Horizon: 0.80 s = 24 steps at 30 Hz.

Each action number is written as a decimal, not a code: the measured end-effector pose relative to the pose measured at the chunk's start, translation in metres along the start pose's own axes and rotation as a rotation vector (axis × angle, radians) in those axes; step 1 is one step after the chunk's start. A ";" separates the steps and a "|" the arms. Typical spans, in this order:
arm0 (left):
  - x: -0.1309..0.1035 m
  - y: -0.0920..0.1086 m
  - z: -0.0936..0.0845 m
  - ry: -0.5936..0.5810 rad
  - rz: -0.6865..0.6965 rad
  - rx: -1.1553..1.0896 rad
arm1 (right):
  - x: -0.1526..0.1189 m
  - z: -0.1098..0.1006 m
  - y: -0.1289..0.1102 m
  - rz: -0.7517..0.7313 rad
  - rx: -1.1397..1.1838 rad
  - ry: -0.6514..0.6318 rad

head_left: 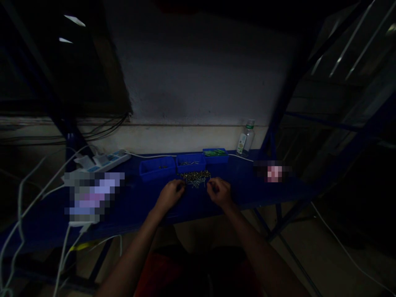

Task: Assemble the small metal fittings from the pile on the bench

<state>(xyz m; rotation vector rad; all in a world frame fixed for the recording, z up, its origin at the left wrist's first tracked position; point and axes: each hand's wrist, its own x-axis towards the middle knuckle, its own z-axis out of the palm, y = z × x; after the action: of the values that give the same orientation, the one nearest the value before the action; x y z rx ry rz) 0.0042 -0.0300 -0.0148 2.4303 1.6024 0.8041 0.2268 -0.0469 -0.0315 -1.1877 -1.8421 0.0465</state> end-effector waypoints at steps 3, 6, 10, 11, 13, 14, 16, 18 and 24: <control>-0.014 -0.002 0.007 0.009 0.051 0.014 | 0.008 0.006 0.004 0.142 -0.103 -0.002; -0.017 0.000 0.008 0.018 0.086 0.021 | 0.012 0.013 0.008 0.203 -0.243 -0.118; -0.016 0.003 0.005 0.006 0.094 0.050 | 0.010 0.018 0.013 0.177 -0.366 -0.234; -0.017 0.003 0.005 0.002 0.093 0.062 | 0.010 0.018 0.013 0.166 -0.377 -0.247; -0.017 0.003 0.005 -0.002 0.098 0.085 | 0.009 0.019 0.015 0.151 -0.384 -0.259; -0.018 0.003 0.005 -0.002 0.101 0.093 | 0.009 0.019 0.015 0.149 -0.385 -0.260; -0.018 0.003 0.005 0.001 0.105 0.098 | 0.010 0.019 0.015 0.150 -0.385 -0.255; -0.019 0.004 0.004 0.003 0.104 0.092 | 0.010 0.018 0.015 0.154 -0.375 -0.250; -0.018 0.004 0.004 0.003 0.103 0.080 | 0.008 0.018 0.014 0.195 -0.354 -0.212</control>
<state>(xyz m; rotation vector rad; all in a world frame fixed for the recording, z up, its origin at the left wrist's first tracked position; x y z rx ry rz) 0.0041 -0.0468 -0.0235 2.5873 1.5502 0.7730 0.2230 -0.0265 -0.0428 -1.6618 -1.9646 -0.0475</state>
